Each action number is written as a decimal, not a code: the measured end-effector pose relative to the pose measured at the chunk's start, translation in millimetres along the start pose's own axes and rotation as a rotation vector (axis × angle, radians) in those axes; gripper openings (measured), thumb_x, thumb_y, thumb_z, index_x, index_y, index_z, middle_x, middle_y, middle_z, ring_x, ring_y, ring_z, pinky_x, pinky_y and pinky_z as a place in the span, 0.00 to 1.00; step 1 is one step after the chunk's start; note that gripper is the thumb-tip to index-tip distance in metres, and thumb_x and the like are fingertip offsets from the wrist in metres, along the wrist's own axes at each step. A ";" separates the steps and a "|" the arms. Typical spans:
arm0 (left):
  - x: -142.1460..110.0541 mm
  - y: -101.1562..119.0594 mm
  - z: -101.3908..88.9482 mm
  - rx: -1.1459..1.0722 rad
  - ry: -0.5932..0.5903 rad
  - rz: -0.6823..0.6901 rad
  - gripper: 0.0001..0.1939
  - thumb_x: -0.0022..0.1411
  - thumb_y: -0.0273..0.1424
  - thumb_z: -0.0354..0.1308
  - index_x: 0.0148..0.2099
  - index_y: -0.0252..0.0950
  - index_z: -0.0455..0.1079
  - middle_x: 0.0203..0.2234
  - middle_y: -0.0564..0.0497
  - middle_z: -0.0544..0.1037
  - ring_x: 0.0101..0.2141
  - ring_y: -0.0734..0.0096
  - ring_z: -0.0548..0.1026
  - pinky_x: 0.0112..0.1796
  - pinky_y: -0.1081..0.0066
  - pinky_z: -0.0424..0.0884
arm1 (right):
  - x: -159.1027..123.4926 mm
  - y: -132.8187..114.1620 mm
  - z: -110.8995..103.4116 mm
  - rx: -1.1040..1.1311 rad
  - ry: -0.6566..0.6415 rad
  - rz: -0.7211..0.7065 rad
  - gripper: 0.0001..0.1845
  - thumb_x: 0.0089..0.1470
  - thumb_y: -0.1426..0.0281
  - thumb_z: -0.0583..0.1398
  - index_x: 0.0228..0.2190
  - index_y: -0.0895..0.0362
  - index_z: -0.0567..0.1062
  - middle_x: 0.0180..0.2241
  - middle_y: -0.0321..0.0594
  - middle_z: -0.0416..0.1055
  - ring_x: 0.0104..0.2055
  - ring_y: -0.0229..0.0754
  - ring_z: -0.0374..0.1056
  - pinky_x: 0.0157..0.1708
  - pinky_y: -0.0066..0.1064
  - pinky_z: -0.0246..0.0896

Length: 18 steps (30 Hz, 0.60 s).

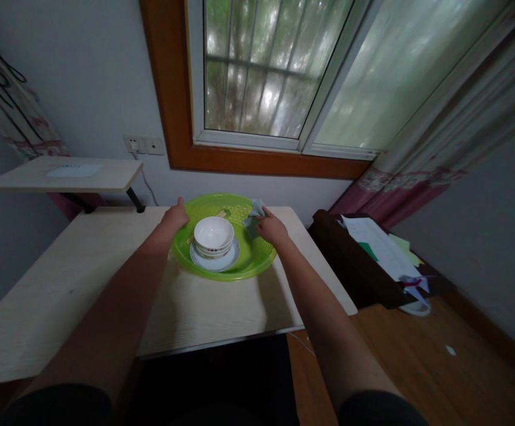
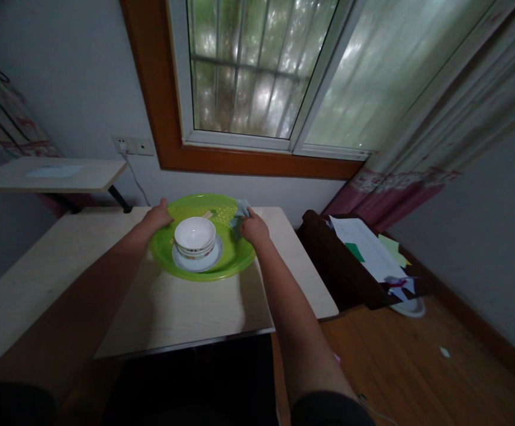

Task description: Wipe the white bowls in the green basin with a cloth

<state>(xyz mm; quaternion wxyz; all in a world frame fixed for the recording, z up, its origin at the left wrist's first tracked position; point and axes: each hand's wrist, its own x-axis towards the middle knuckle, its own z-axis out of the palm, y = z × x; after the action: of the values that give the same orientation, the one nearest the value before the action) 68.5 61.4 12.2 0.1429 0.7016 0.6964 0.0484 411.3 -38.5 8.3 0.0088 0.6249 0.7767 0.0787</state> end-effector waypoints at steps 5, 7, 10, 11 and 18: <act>-0.7 -2.1 3.8 0.032 0.042 -0.001 0.30 0.61 0.36 0.66 0.63 0.36 0.65 0.54 0.34 0.79 0.53 0.49 0.79 0.46 0.64 0.73 | -6.7 -12.1 -3.8 -0.057 0.051 0.045 0.19 0.64 0.71 0.54 0.46 0.62 0.84 0.54 0.51 0.79 0.74 0.54 0.50 0.73 0.49 0.41; -2.3 -1.7 4.3 0.029 0.060 0.004 0.29 0.61 0.35 0.66 0.62 0.36 0.66 0.54 0.33 0.79 0.53 0.48 0.78 0.47 0.63 0.73 | -7.3 -16.0 -6.1 -0.088 0.073 0.026 0.18 0.63 0.71 0.55 0.43 0.63 0.85 0.49 0.55 0.81 0.72 0.57 0.52 0.73 0.50 0.35; -4.5 -1.0 4.0 0.012 0.068 0.014 0.29 0.60 0.35 0.66 0.62 0.34 0.67 0.54 0.30 0.78 0.53 0.45 0.78 0.47 0.60 0.73 | -5.6 -19.6 -9.2 -0.104 0.059 -0.042 0.19 0.63 0.71 0.56 0.40 0.66 0.86 0.43 0.60 0.81 0.68 0.61 0.57 0.72 0.48 0.39; -5.1 -0.8 3.7 0.008 0.067 0.017 0.29 0.60 0.35 0.66 0.62 0.33 0.66 0.53 0.29 0.78 0.53 0.44 0.78 0.47 0.60 0.73 | -4.7 -20.6 -9.7 -0.102 0.039 -0.059 0.19 0.63 0.71 0.55 0.40 0.66 0.86 0.42 0.61 0.81 0.66 0.61 0.59 0.71 0.48 0.43; -8.2 1.3 1.8 0.021 0.065 0.028 0.30 0.61 0.33 0.66 0.63 0.33 0.65 0.53 0.30 0.78 0.53 0.46 0.78 0.48 0.60 0.72 | -0.4 -33.3 1.8 -0.118 -0.243 -0.088 0.18 0.61 0.70 0.58 0.44 0.64 0.85 0.46 0.63 0.80 0.51 0.60 0.76 0.54 0.45 0.68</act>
<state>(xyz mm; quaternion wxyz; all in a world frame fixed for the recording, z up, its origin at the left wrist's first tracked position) 70.0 53.1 11.9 0.1121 0.7106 0.6915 0.0661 379.3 -45.5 2.1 0.1429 0.5938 0.7904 0.0476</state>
